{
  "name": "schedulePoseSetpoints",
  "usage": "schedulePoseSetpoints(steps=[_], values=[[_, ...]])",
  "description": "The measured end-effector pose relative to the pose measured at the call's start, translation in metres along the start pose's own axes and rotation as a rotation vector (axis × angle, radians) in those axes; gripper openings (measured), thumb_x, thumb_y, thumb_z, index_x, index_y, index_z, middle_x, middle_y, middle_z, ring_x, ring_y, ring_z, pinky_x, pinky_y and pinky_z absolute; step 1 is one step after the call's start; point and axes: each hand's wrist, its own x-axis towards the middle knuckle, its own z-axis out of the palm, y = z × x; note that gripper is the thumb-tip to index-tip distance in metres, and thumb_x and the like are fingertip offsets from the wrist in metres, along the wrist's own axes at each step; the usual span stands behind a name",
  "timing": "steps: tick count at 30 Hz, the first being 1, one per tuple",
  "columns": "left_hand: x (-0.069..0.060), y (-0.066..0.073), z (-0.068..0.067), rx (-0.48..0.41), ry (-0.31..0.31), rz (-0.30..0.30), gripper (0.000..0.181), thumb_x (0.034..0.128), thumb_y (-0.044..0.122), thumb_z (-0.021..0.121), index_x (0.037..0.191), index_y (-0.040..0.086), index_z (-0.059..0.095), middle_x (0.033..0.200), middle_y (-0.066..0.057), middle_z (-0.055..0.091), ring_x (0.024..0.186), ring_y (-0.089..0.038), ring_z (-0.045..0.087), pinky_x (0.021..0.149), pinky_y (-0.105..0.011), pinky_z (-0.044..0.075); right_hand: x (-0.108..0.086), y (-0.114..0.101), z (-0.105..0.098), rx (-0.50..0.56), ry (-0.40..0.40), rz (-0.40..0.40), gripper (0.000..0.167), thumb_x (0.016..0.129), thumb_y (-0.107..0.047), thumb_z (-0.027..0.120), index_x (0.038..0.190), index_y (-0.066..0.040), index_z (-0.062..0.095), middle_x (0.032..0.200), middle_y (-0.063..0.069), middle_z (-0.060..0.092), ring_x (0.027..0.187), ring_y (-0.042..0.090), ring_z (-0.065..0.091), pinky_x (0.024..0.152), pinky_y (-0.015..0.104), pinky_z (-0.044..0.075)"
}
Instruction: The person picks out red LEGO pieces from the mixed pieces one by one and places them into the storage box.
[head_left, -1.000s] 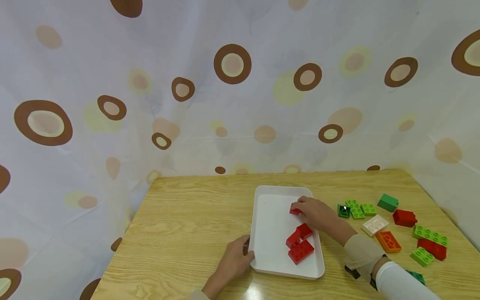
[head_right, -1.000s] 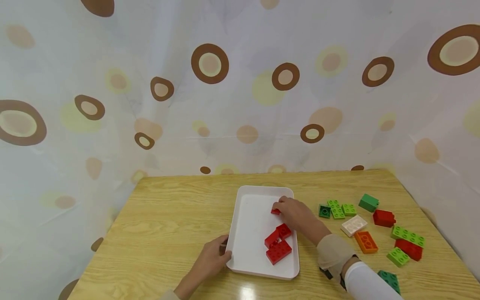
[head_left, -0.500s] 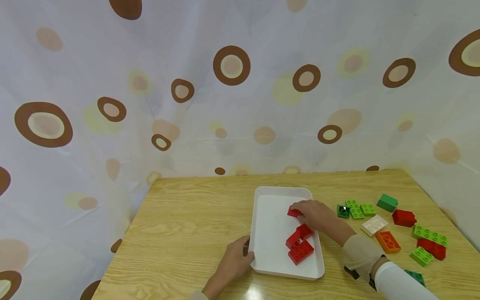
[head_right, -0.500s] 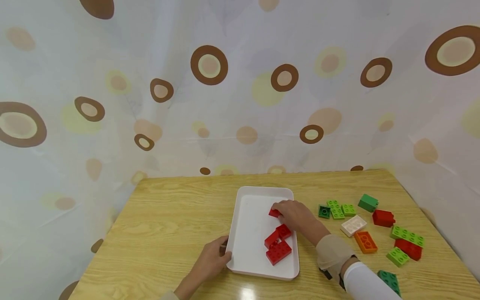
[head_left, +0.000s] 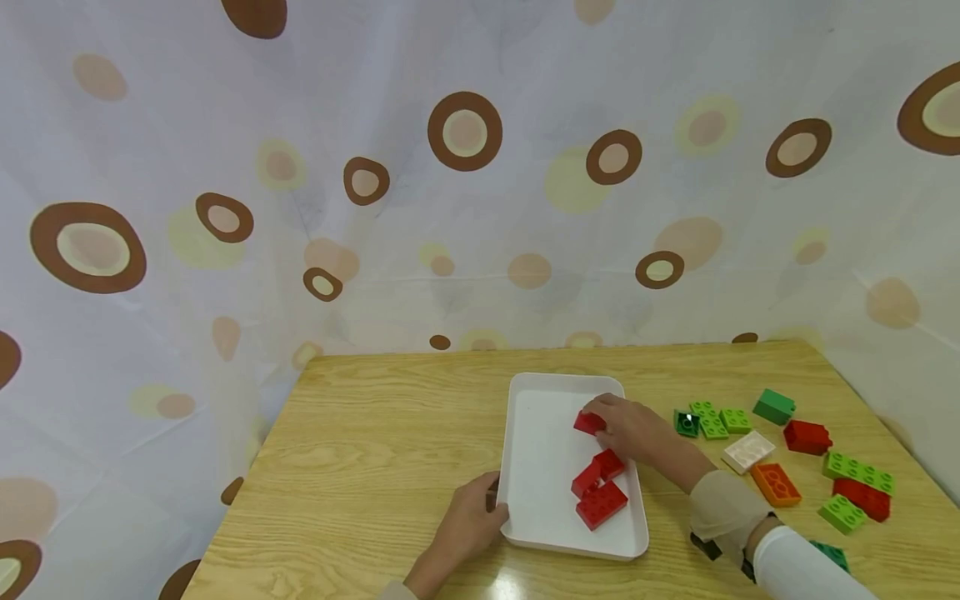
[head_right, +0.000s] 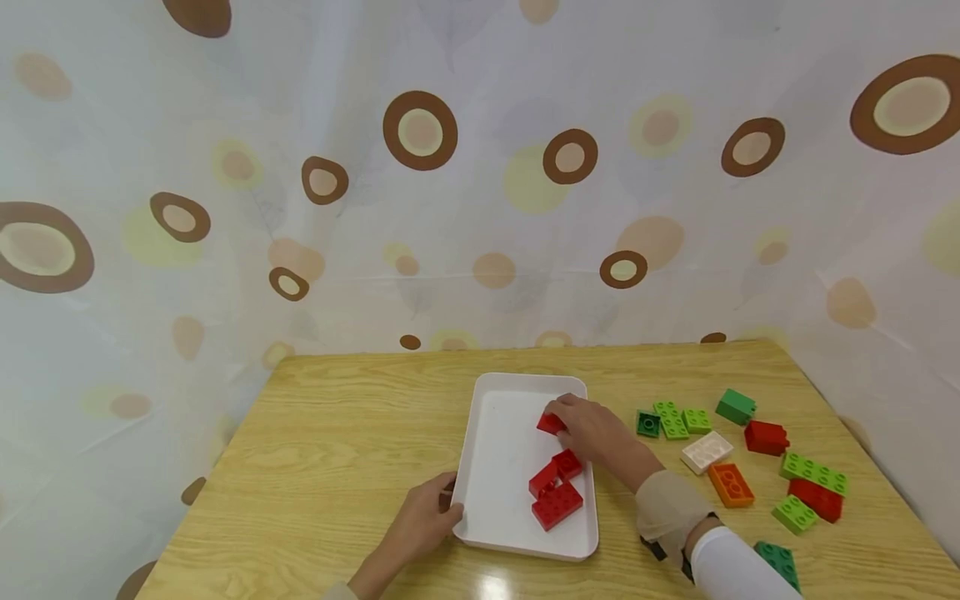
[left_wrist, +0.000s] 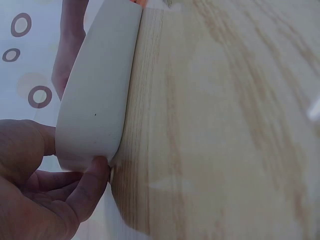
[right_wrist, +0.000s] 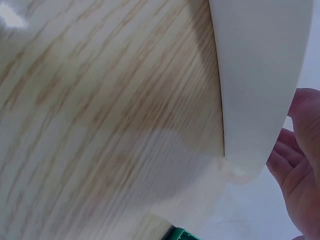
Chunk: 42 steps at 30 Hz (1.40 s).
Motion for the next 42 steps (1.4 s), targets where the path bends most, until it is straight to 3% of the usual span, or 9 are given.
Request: schedulePoseSetpoints(steps=[5,15,24,33,39,42], values=[[0.000,-0.001,0.001,0.006,0.002,0.002,0.042,0.0886,-0.003,0.060,0.130,-0.010,0.057,0.110,-0.016,0.068,0.090,-0.019,0.065,0.074,-0.028,0.055,-0.004,0.005,-0.004,-0.008,0.085,-0.040,0.035,0.085,-0.007,0.076,0.119,-0.006,0.067,0.120,0.013,0.062,0.092,0.024,0.064,0.077,0.036,0.058],[0.001,-0.002,0.002,0.007,-0.001,-0.003,0.042,0.0886,-0.002,0.061,0.130,-0.009,0.057,0.111,-0.015,0.068,0.093,-0.022,0.065,0.077,-0.030,0.055,-0.016,0.018,-0.016,-0.032,0.244,-0.044,0.029,0.087,-0.003,0.074,0.114,-0.004,0.067,0.115,0.015,0.064,0.086,0.026,0.066,0.076,0.042,0.058],[0.001,-0.003,0.003,0.011,0.000,-0.011,0.043,0.0886,-0.001,0.061,0.131,-0.009,0.057,0.111,-0.014,0.068,0.094,-0.022,0.065,0.077,-0.031,0.055,-0.025,0.031,-0.022,-0.042,0.250,-0.008,0.027,0.087,-0.003,0.073,0.113,0.000,0.066,0.114,0.020,0.065,0.096,0.035,0.066,0.080,0.048,0.056],[0.001,-0.003,0.003,0.015,0.000,-0.007,0.044,0.0886,-0.001,0.060,0.131,-0.009,0.056,0.114,-0.015,0.068,0.096,-0.023,0.065,0.079,-0.031,0.055,-0.041,0.051,-0.031,-0.073,0.258,0.044,0.023,0.087,-0.003,0.071,0.110,0.002,0.066,0.108,0.020,0.065,0.074,0.026,0.064,0.066,0.047,0.056],[0.000,-0.003,0.003,0.022,0.001,-0.006,0.044,0.0889,-0.001,0.060,0.132,-0.010,0.056,0.115,-0.016,0.067,0.096,-0.023,0.064,0.079,-0.032,0.055,-0.060,0.068,-0.036,-0.060,0.223,0.095,0.024,0.091,-0.005,0.068,0.114,0.003,0.064,0.107,0.022,0.064,0.081,0.032,0.064,0.072,0.051,0.054],[-0.001,-0.002,0.002,0.018,0.003,0.001,0.043,0.0888,-0.001,0.060,0.131,-0.009,0.056,0.115,-0.017,0.068,0.095,-0.023,0.064,0.078,-0.032,0.055,-0.069,0.075,-0.038,-0.072,0.227,0.092,0.025,0.089,-0.004,0.069,0.112,0.004,0.063,0.104,0.023,0.065,0.075,0.031,0.063,0.065,0.048,0.054]])
